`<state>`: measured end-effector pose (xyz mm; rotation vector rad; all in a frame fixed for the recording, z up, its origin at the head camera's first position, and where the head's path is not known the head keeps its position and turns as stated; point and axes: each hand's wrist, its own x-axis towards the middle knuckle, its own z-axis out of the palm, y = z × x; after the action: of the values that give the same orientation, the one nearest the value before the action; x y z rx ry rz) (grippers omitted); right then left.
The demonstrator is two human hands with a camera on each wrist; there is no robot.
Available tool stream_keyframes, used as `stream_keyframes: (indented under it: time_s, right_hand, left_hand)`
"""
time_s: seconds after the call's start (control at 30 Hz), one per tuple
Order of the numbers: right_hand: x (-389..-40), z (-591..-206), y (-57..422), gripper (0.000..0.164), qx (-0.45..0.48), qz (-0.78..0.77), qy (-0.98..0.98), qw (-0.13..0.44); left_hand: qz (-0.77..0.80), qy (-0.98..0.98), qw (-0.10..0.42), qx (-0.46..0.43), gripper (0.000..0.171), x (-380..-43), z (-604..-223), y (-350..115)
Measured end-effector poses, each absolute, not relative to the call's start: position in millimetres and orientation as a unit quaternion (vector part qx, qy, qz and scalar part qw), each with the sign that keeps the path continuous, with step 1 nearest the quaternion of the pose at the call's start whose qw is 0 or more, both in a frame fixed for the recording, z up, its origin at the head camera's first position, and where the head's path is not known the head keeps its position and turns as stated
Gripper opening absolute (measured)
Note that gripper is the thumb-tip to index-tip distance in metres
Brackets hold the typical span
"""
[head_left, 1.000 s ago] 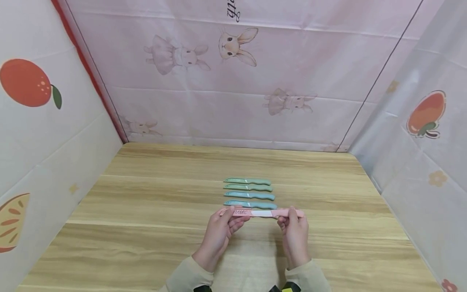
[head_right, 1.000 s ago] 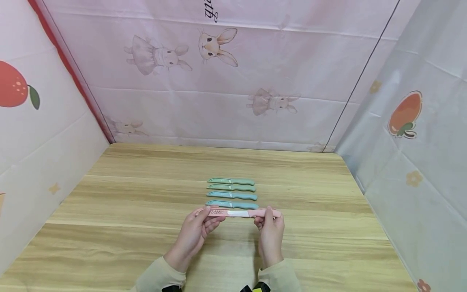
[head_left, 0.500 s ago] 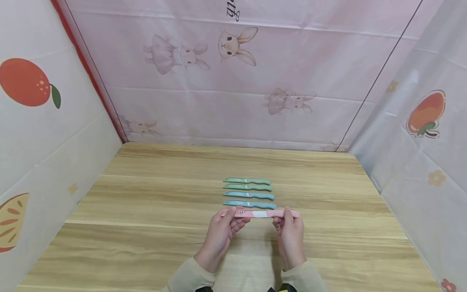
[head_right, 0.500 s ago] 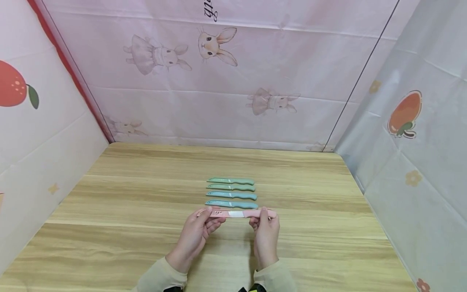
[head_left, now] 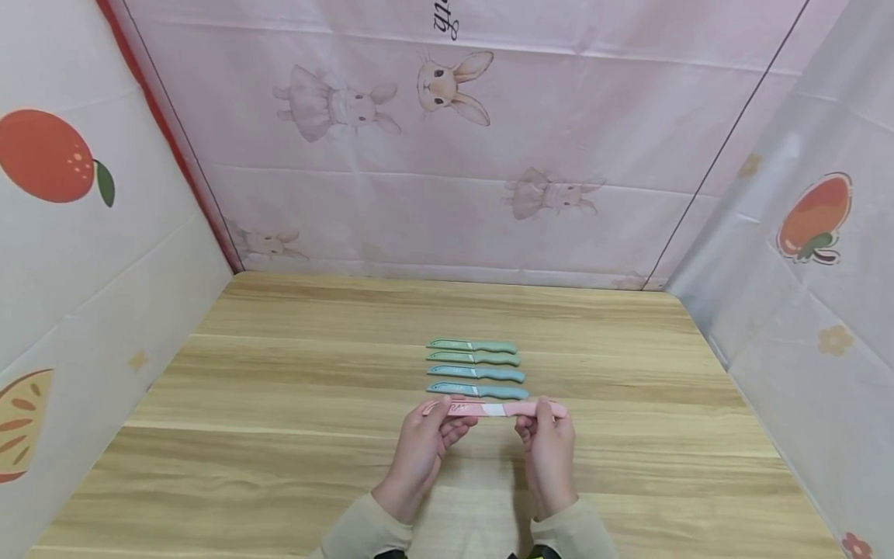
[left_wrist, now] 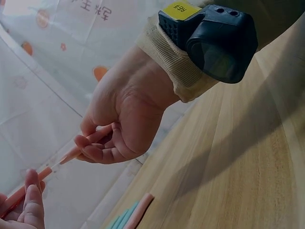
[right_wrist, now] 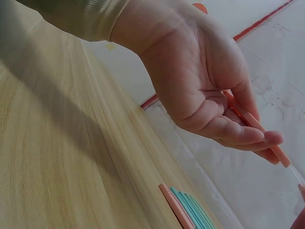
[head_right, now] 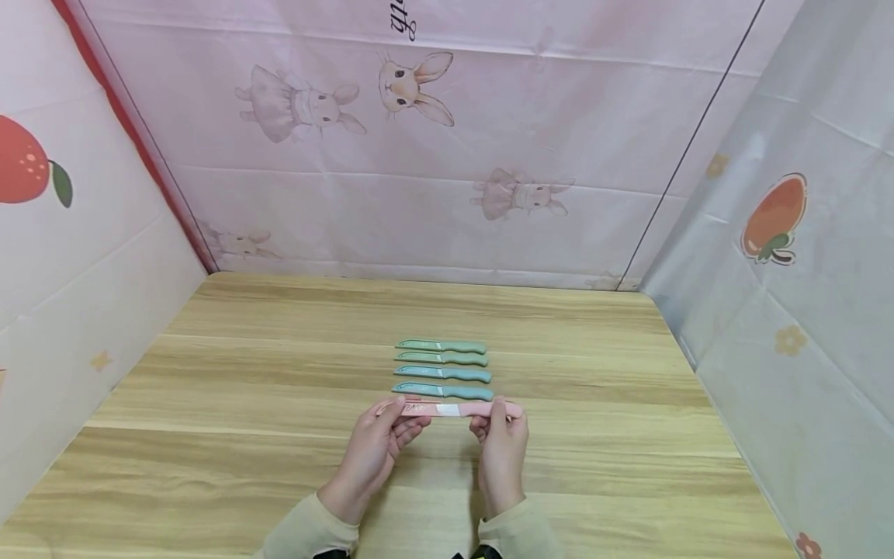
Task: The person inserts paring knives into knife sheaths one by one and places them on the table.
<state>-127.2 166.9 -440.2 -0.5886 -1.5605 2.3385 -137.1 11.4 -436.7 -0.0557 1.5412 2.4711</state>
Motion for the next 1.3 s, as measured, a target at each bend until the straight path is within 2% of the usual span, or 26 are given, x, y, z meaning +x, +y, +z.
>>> stream_keyframes:
  time_s: [1.3]
  right_hand:
    - [-123, -441, 153, 0.015, -0.207, 0.817, -0.526, 0.115]
  left_hand:
    - [0.834, 0.538, 0.121, 0.015, 0.028, -138, -438, 11]
